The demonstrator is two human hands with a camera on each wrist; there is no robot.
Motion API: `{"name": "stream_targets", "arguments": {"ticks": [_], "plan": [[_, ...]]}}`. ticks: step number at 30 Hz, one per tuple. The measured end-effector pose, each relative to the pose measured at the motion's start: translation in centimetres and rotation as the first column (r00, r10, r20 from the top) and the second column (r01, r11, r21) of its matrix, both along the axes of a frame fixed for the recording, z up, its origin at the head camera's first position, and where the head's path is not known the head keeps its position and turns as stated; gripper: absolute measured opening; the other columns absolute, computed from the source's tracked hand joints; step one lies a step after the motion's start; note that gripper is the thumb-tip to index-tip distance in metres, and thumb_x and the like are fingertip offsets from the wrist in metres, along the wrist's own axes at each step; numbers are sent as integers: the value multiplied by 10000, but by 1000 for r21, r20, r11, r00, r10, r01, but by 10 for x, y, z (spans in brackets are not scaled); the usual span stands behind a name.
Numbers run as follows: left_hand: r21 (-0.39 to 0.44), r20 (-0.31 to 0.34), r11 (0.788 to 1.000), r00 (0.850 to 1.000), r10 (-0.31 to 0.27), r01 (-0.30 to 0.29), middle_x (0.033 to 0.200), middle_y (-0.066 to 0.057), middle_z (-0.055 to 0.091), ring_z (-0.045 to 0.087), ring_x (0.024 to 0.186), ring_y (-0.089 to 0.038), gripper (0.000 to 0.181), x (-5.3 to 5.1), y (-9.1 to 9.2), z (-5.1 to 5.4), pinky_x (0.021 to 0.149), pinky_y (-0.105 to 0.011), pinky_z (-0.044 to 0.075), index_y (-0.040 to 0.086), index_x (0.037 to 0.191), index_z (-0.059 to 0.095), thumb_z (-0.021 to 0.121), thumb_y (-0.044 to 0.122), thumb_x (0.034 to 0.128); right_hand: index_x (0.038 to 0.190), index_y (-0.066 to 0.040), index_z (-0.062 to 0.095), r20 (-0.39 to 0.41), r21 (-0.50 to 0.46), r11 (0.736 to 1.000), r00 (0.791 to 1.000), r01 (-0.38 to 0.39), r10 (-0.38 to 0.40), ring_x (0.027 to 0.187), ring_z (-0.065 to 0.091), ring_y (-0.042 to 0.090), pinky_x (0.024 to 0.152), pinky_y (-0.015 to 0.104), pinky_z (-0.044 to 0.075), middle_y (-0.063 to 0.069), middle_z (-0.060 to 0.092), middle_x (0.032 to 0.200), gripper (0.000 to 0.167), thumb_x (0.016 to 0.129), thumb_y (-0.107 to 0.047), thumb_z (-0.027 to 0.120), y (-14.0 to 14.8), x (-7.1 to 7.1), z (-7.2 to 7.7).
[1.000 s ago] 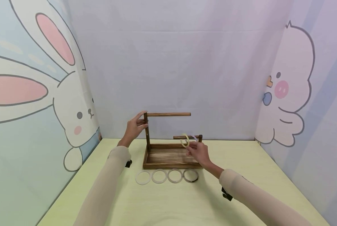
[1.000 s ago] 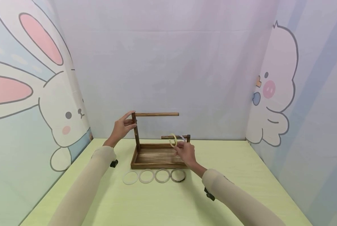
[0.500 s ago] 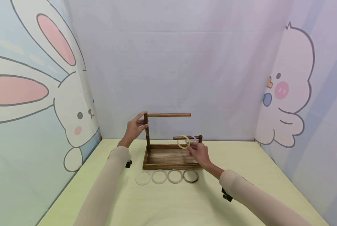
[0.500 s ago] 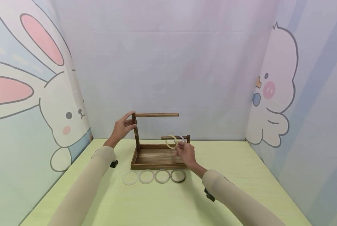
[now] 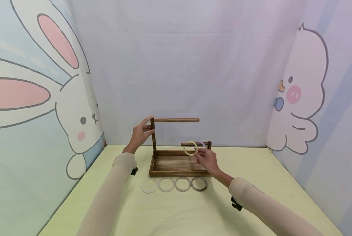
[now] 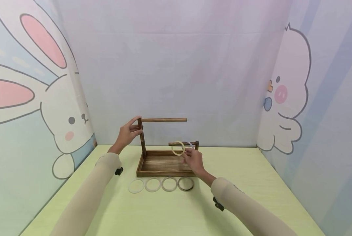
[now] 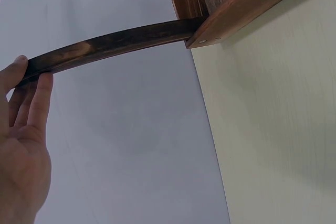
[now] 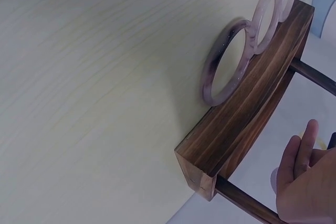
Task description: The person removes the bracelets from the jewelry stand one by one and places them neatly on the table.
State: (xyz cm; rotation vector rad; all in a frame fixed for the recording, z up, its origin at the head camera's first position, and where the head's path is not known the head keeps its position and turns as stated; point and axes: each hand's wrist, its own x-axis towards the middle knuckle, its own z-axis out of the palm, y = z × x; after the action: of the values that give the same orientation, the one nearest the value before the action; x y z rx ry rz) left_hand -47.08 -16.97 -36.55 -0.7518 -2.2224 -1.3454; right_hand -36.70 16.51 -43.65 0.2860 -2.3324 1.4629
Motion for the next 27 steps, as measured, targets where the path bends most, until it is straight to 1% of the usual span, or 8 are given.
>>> {"name": "stream_targets", "arguments": {"ticks": [3, 7, 9, 10, 14, 20, 23, 27], "plan": [[2, -4, 1000, 1000, -2, 2, 1270, -218, 703, 696, 1182, -339, 722, 0, 0, 0, 965, -443, 607, 294, 1544, 514, 751, -7, 932, 1168, 58, 737, -8, 15, 1000, 1000, -4, 4, 711, 766, 372, 709, 337, 657, 199, 781, 958, 209, 967, 11, 701, -2, 1, 1], [5, -13, 1000, 1000, -4, 4, 1277, -226, 696, 695, 1178, -352, 708, -1, 0, -1, 961, -455, 606, 223, 1551, 509, 749, -21, 931, 1156, 54, 743, -1, 7, 1000, 1000, -3, 3, 676, 765, 335, 688, 444, 658, 183, 785, 939, 200, 963, 15, 703, -5, 0, 1], [7, -12, 1000, 1000, -5, 5, 1283, -227, 693, 694, 1180, -355, 703, -1, 0, -1, 961, -457, 606, 194, 1553, 505, 747, -26, 931, 1151, 48, 746, 7, -7, 1000, 1000, -5, 5, 711, 756, 409, 671, 492, 651, 178, 786, 930, 197, 961, 24, 699, -7, -1, 1], [4, -14, 1000, 1000, -4, 4, 1285, -227, 693, 694, 1181, -354, 705, 0, 0, -1, 961, -455, 606, 188, 1556, 500, 746, -28, 932, 1148, 48, 747, 9, -10, 1000, 1000, -6, 6, 710, 755, 412, 664, 497, 650, 178, 786, 926, 195, 959, 25, 702, -8, -1, 1], [11, -14, 1000, 1000, -4, 4, 1274, -245, 694, 694, 1175, -368, 719, 3, 0, 1, 961, -460, 605, 185, 1559, 498, 747, -48, 925, 1160, 72, 735, 11, -25, 999, 999, -35, 35, 717, 750, 433, 657, 439, 659, 190, 783, 924, 211, 956, 35, 699, -10, -3, 0], [23, -11, 1000, 1000, -5, 5, 1276, -261, 687, 689, 1176, -389, 734, 5, 1, 1, 964, -473, 603, 208, 1558, 504, 747, -60, 919, 1166, 51, 736, 15, -44, 997, 998, -63, 64, 678, 758, 373, 631, 307, 652, 188, 784, 921, 214, 959, 27, 691, -13, -3, 0], [21, -10, 1000, 1000, -6, 6, 1287, -261, 681, 685, 1183, -391, 733, 4, 1, 1, 964, -478, 602, 205, 1561, 500, 743, -61, 922, 1197, 54, 724, 25, -60, 995, 997, -74, 76, 697, 757, 395, 635, 303, 652, 195, 783, 929, 239, 962, 24, 692, -14, -3, 2], [21, -1, 1000, 1000, -2, 2, 1288, -252, 684, 686, 1185, -381, 732, 4, 1, 1, 965, -470, 603, 206, 1560, 501, 742, -61, 922, 1245, 59, 702, 43, -62, 995, 996, -76, 79, 656, 764, 307, 660, 330, 659, 199, 782, 944, 278, 972, 8, 695, -16, -2, 3]]}}
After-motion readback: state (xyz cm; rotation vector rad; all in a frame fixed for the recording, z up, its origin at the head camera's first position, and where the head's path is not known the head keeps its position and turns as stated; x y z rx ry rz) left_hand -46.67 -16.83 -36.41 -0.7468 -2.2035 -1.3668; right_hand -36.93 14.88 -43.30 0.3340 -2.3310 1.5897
